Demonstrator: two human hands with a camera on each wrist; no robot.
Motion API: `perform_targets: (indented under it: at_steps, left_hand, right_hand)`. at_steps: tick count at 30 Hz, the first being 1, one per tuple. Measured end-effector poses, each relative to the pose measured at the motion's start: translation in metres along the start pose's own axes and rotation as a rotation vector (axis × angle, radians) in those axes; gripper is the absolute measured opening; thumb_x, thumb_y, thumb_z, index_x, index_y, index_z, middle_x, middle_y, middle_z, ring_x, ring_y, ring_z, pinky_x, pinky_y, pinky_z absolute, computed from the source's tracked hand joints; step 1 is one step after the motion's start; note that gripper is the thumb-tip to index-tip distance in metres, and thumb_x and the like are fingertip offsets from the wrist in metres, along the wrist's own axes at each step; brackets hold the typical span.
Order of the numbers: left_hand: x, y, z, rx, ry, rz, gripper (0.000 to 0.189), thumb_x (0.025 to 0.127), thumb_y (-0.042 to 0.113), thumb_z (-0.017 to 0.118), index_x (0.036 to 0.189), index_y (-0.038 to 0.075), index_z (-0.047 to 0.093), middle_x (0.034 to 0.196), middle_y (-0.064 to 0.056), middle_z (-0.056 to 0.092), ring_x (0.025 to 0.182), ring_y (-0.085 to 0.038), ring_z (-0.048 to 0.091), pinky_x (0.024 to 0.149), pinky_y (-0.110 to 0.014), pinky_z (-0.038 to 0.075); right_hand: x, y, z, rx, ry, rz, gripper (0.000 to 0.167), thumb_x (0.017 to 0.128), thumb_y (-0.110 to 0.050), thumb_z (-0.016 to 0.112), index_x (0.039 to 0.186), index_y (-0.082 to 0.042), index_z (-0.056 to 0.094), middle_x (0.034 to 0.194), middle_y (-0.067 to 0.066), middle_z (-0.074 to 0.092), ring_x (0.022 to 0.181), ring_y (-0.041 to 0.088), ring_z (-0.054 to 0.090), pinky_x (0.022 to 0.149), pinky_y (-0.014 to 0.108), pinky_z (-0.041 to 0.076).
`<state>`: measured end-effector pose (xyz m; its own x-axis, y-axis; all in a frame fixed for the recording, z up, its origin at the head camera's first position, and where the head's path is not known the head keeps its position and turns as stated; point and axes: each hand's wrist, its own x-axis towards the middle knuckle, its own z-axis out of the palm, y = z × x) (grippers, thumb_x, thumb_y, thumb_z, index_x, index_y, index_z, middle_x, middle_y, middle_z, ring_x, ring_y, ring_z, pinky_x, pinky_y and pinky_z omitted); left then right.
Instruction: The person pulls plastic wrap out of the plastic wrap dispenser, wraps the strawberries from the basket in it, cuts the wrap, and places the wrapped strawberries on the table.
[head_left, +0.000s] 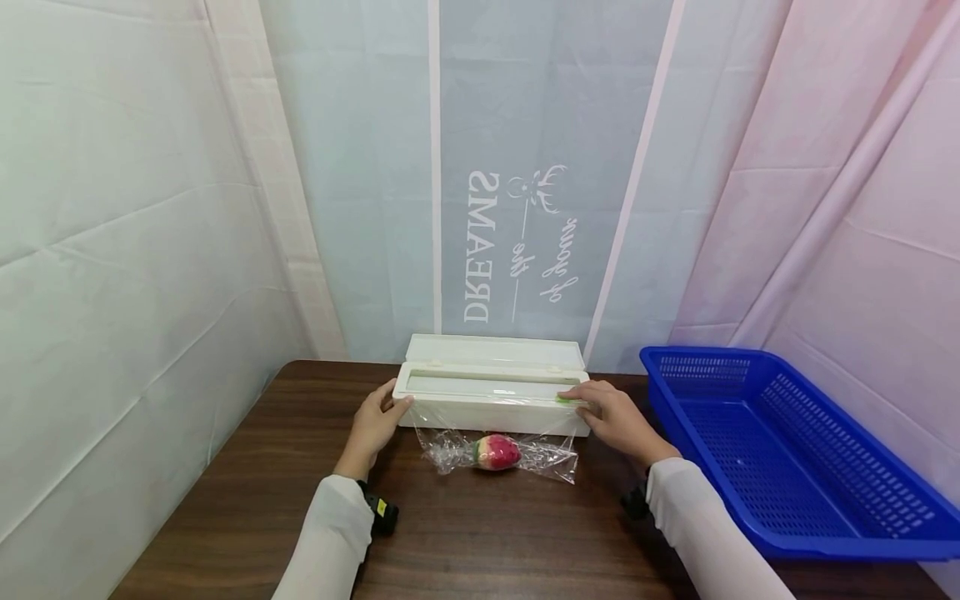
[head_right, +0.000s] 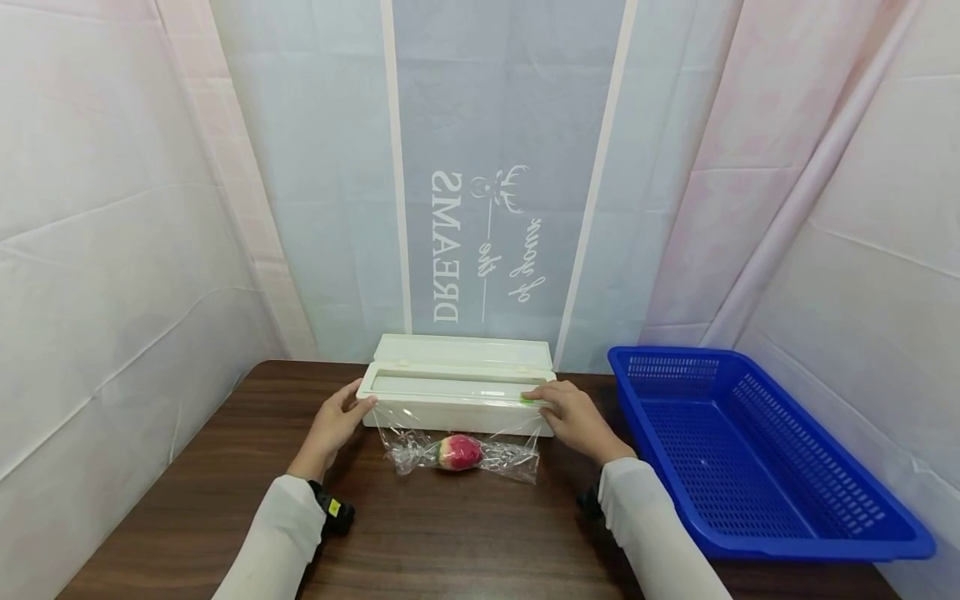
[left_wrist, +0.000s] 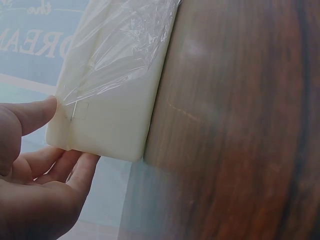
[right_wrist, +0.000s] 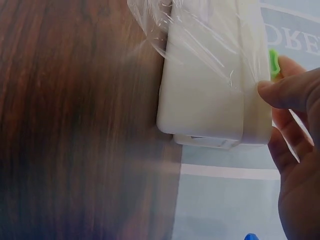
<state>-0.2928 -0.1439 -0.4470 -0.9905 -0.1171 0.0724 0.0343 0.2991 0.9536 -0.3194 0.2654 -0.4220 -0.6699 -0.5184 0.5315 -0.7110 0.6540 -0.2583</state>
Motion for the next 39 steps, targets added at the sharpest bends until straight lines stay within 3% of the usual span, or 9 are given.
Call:
perform_targets:
  at_steps: [8, 16, 21, 28, 35, 39]
  left_hand:
    - [0.001, -0.001, -0.001, -0.005, -0.014, -0.001, 0.069, 0.102, 0.034, 0.062, 0.157, 0.006, 0.031, 0.159, -0.020, 0.029, 0.141, -0.039, 0.037, 0.107, -0.056, 0.039]
    - [0.002, 0.001, -0.002, 0.008, -0.009, 0.010, 0.068, 0.102, 0.032, 0.062, 0.156, 0.005, 0.032, 0.159, -0.022, 0.027, 0.140, -0.043, 0.036, 0.107, -0.057, 0.038]
    - [0.001, 0.003, -0.003, 0.018, -0.019, 0.015, 0.068, 0.102, 0.031, 0.061, 0.156, 0.003, 0.032, 0.159, -0.022, 0.029, 0.140, -0.042, 0.036, 0.106, -0.057, 0.039]
    - [0.001, 0.005, -0.003, 0.024, -0.021, 0.014, 0.065, 0.102, 0.030, 0.062, 0.155, 0.003, 0.034, 0.158, -0.022, 0.030, 0.140, -0.043, 0.036, 0.106, -0.058, 0.039]
    - [0.002, 0.004, -0.002, 0.039, -0.031, 0.020, 0.065, 0.102, 0.029, 0.061, 0.154, 0.001, 0.034, 0.157, -0.024, 0.031, 0.139, -0.045, 0.036, 0.105, -0.059, 0.040]
    - [0.004, 0.002, -0.003, 0.035, -0.033, 0.027, 0.064, 0.103, 0.028, 0.060, 0.154, 0.001, 0.034, 0.157, -0.024, 0.030, 0.140, -0.045, 0.036, 0.105, -0.058, 0.040]
  right_hand:
    - [-0.001, -0.001, 0.001, -0.003, -0.021, -0.026, 0.044, 0.086, 0.010, 0.071, 0.123, -0.014, 0.073, 0.122, 0.007, 0.068, 0.112, 0.030, 0.059, 0.091, 0.052, 0.049]
    - [0.003, -0.005, 0.000, -0.009, -0.012, -0.027, 0.039, 0.086, 0.001, 0.072, 0.123, -0.010, 0.072, 0.119, 0.008, 0.067, 0.106, 0.029, 0.058, 0.083, 0.048, 0.049]
    - [0.005, -0.014, 0.004, -0.012, 0.050, 0.037, 0.032, 0.089, -0.008, 0.076, 0.121, -0.005, 0.072, 0.109, 0.008, 0.068, 0.101, 0.028, 0.061, 0.084, 0.048, 0.053]
    - [0.014, -0.034, 0.012, -0.021, 0.148, 0.105, 0.029, 0.083, -0.011, 0.083, 0.109, -0.001, 0.073, 0.098, 0.009, 0.066, 0.088, 0.024, 0.065, 0.074, 0.042, 0.057]
    - [0.018, -0.043, 0.017, -0.102, 0.109, 0.208, 0.029, 0.083, -0.016, 0.084, 0.105, -0.002, 0.073, 0.088, 0.005, 0.061, 0.077, 0.018, 0.058, 0.068, 0.038, 0.053]
    - [0.020, -0.043, 0.018, -0.129, 0.107, 0.217, 0.028, 0.082, -0.017, 0.085, 0.102, -0.003, 0.072, 0.084, 0.003, 0.059, 0.073, 0.016, 0.056, 0.066, 0.037, 0.052]
